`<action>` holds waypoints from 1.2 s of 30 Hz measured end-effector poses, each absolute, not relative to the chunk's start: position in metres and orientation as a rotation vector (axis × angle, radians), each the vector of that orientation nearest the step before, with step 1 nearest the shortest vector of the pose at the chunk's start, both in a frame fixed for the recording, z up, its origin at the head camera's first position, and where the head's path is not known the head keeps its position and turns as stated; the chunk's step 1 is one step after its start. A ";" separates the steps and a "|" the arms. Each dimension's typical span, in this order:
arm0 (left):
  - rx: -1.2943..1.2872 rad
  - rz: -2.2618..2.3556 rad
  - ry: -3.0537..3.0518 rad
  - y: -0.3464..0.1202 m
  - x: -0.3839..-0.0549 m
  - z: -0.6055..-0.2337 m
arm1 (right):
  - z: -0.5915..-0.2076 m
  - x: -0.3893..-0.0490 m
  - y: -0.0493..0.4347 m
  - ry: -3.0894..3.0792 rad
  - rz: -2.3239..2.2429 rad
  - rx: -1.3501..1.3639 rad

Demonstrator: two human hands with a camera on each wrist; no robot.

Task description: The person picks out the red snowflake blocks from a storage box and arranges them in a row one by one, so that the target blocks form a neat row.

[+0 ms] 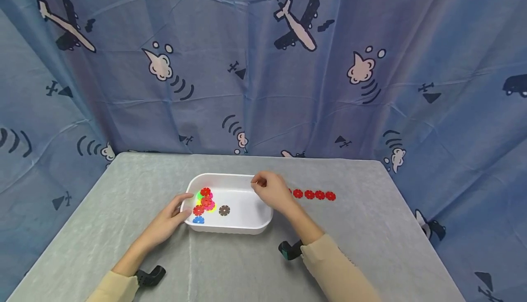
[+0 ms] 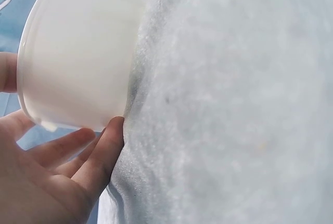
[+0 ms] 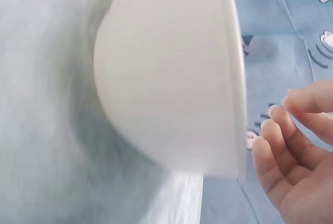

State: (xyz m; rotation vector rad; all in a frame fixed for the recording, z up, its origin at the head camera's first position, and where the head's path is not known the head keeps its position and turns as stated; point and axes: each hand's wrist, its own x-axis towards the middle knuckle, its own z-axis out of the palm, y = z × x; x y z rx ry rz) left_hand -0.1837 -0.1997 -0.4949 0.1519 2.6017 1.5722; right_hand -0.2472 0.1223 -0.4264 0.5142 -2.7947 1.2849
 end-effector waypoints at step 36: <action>0.200 1.625 2.609 -0.197 -0.183 -0.496 | -0.464 -0.264 0.002 -2.913 1.282 0.662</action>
